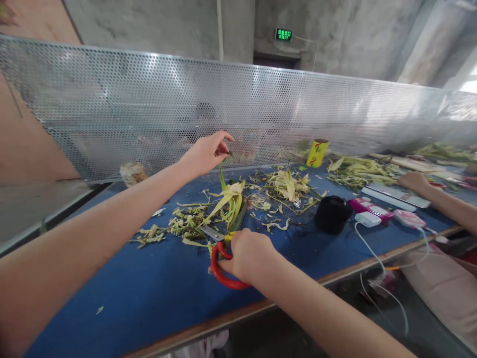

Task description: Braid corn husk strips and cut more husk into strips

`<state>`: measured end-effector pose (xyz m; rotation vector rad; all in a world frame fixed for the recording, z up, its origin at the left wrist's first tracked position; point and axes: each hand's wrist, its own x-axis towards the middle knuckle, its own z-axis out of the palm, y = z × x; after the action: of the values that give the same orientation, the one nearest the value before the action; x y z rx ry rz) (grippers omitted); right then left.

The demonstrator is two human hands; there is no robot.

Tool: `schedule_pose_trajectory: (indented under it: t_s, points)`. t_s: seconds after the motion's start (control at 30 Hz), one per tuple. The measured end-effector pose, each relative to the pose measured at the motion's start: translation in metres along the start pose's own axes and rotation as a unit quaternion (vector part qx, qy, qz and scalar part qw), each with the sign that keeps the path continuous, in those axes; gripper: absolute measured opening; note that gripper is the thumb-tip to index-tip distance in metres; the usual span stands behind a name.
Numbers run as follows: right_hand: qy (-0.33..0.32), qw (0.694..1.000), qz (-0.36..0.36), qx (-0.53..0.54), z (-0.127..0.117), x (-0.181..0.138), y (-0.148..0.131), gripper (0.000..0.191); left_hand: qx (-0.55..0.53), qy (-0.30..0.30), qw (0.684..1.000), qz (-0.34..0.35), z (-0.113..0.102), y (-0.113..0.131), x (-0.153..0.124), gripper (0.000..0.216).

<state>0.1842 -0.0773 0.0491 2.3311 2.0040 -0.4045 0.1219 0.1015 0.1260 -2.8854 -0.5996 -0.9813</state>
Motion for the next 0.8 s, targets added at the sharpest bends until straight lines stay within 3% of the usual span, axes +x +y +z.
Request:
schedule_pose_trajectory:
  t_s: [0.1, 0.2, 0.33, 0.43, 0.53, 0.63, 0.8]
  points:
    - [-0.011, 0.999, -0.013, 0.041, 0.003, -0.002, -0.006, 0.045, 0.024, -0.043, 0.998, 0.025, -0.002, -0.001, -0.007, 0.034]
    - [0.003, 0.997, -0.009, 0.076, 0.004, -0.010, 0.017, 0.049, 0.044, -0.047, 0.998, 0.018, -0.006, -0.014, -0.016, 0.032]
    - [-0.078, 0.990, -0.025, 0.119, -0.004, -0.015, 0.069, 0.047, 0.015, 0.011, 0.998, -0.064, -0.009, -0.044, -0.025, 0.031]
    - [-0.154, 0.986, 0.018, 0.062, -0.016, -0.009, 0.086, 0.044, -0.030, 0.028, 0.994, -0.098, -0.005, -0.058, -0.029, 0.031]
    - [-0.199, 0.979, 0.049, 0.010, -0.028, -0.002, 0.076, 0.047, -0.056, 0.018, 0.995, -0.084, 0.001, -0.057, -0.033, 0.027]
    - [-0.184, 0.980, 0.074, -0.001, -0.037, 0.005, 0.057, 0.047, -0.062, 0.023, 0.996, -0.061, 0.005, -0.047, -0.036, 0.026]
    - [-0.169, 0.975, 0.117, 0.086, -0.046, 0.020, 0.041, 0.040, -0.081, 0.015, 0.996, -0.014, 0.007, -0.031, -0.036, 0.024]
